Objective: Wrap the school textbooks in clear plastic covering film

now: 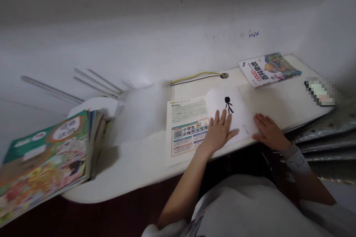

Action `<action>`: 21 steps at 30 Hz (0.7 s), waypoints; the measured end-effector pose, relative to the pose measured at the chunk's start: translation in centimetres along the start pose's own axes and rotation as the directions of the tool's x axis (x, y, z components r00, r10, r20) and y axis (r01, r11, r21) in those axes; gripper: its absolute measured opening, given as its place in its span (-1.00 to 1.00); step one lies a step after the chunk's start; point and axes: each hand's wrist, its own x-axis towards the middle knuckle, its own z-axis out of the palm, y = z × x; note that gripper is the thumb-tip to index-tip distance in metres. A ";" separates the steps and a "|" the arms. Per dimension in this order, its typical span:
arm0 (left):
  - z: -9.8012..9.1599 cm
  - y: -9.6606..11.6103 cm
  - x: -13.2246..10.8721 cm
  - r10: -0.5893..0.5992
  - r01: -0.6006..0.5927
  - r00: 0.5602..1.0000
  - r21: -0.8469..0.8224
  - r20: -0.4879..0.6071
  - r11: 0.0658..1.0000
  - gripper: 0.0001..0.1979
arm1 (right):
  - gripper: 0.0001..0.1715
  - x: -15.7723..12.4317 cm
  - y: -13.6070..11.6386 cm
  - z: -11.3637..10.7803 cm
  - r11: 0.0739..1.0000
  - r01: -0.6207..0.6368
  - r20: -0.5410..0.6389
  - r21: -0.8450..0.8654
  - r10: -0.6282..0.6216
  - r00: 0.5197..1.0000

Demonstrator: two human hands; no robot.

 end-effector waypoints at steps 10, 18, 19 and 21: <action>1.7 0.9 0.7 0.061 -0.061 0.998 -0.001 -0.009 0.998 -0.27 | -0.06 0.0 0.2 0.1 1.000 -0.006 0.011 0.007 0.006 1.000; 1.9 1.0 0.7 0.075 -0.075 0.997 -0.016 -0.029 0.997 -0.28 | -0.13 -0.1 0.3 0.4 1.000 0.018 0.002 -0.009 -0.018 1.000; 2.0 1.0 0.6 0.078 -0.078 0.996 -0.014 -0.033 0.997 -0.28 | -0.14 -0.1 0.3 0.4 1.000 0.021 0.002 -0.008 -0.021 1.000; 2.1 1.0 0.6 0.082 -0.082 0.996 -0.014 -0.040 0.996 -0.29 | -0.17 -0.1 0.4 0.3 1.000 0.026 0.001 -0.005 -0.026 1.000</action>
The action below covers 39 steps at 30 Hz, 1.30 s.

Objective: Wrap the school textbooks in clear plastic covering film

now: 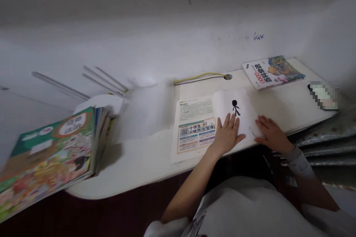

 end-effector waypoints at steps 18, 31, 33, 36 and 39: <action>-0.9 -4.9 -1.5 0.106 -0.102 0.994 -0.201 0.009 0.974 -0.11 | -0.37 2.1 3.6 -0.9 0.999 0.013 0.066 0.038 -0.016 0.998; -0.4 -3.7 0.2 0.128 -0.127 0.992 -0.071 0.009 0.989 -0.10 | -0.31 3.3 4.1 -0.5 0.995 0.096 0.097 0.011 -0.097 0.991; -0.3 -3.4 0.5 0.113 -0.112 0.994 -0.068 0.004 0.991 -0.09 | -0.31 3.3 4.1 -0.6 0.994 0.105 0.106 0.010 -0.106 0.989; -0.3 -3.0 0.9 0.109 -0.107 0.994 -0.076 0.018 0.991 -0.08 | -0.32 3.3 4.1 -0.6 0.995 0.097 0.106 0.009 -0.097 0.990; -0.3 -2.6 1.4 0.107 -0.104 0.994 -0.085 0.025 0.991 -0.06 | -0.33 3.3 4.1 -0.6 0.996 0.093 0.098 0.014 -0.094 0.991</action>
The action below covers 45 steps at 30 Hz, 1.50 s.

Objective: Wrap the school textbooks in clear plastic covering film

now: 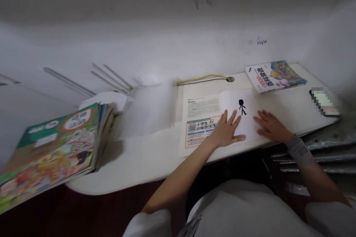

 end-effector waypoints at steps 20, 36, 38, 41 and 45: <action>0.6 2.4 2.3 -0.051 0.051 0.998 -0.007 -0.040 0.999 -0.07 | -0.30 -0.1 0.7 0.7 1.000 0.019 -0.020 0.007 -0.019 1.000; 0.9 -7.4 -6.8 -0.476 0.465 0.837 -0.108 -0.268 0.879 -0.21 | -0.31 -0.4 1.3 1.4 0.998 0.041 -0.041 -0.055 -0.043 0.998; 1.4 -7.8 -8.0 -0.464 0.440 0.841 -0.147 -0.278 0.886 -0.22 | -0.31 -0.4 1.1 1.4 0.997 0.045 -0.032 -0.064 -0.047 0.998; 1.6 -7.9 -9.3 -0.475 0.416 0.818 -0.237 -0.325 0.878 -0.23 | -0.30 -0.5 0.4 0.9 0.995 0.058 -0.007 -0.085 -0.059 0.998; 1.5 -8.2 -10.1 -0.497 0.391 0.777 -0.323 -0.386 0.862 -0.26 | -0.38 0.4 -1.7 -0.9 0.988 0.044 -0.017 -0.148 -0.047 0.999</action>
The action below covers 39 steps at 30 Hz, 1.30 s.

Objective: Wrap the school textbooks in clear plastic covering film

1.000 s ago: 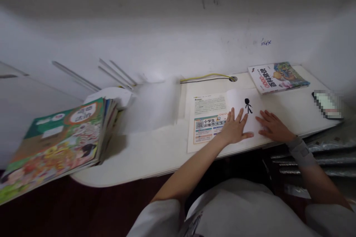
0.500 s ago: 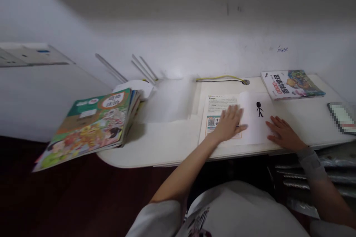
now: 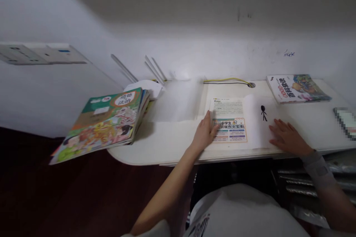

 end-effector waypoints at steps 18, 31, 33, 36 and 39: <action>-1.7 -3.1 -1.8 -0.019 -0.009 0.993 0.252 0.112 0.968 -0.34 | -0.34 7.2 -9.2 -0.1 0.971 0.186 -0.065 0.149 -0.178 0.982; -1.8 -2.6 -2.1 -0.034 0.007 0.994 0.249 0.103 0.968 -0.37 | -0.39 6.5 -9.2 0.3 0.975 0.124 -0.061 0.182 -0.115 0.992; -1.8 -2.6 -2.1 -0.043 0.016 0.994 0.248 0.104 0.969 -0.36 | -0.39 6.6 -9.1 0.2 0.974 0.125 -0.053 0.186 -0.117 0.992; -1.8 -2.6 -2.0 -0.051 0.021 0.992 0.246 0.117 0.969 -0.37 | -0.39 6.6 -9.0 0.1 0.974 0.124 -0.043 0.189 -0.118 0.992; -1.7 -2.7 -2.0 -0.052 0.020 0.991 0.257 0.121 0.966 -0.39 | -0.39 6.6 -9.0 -0.1 0.975 0.119 -0.035 0.187 -0.115 0.993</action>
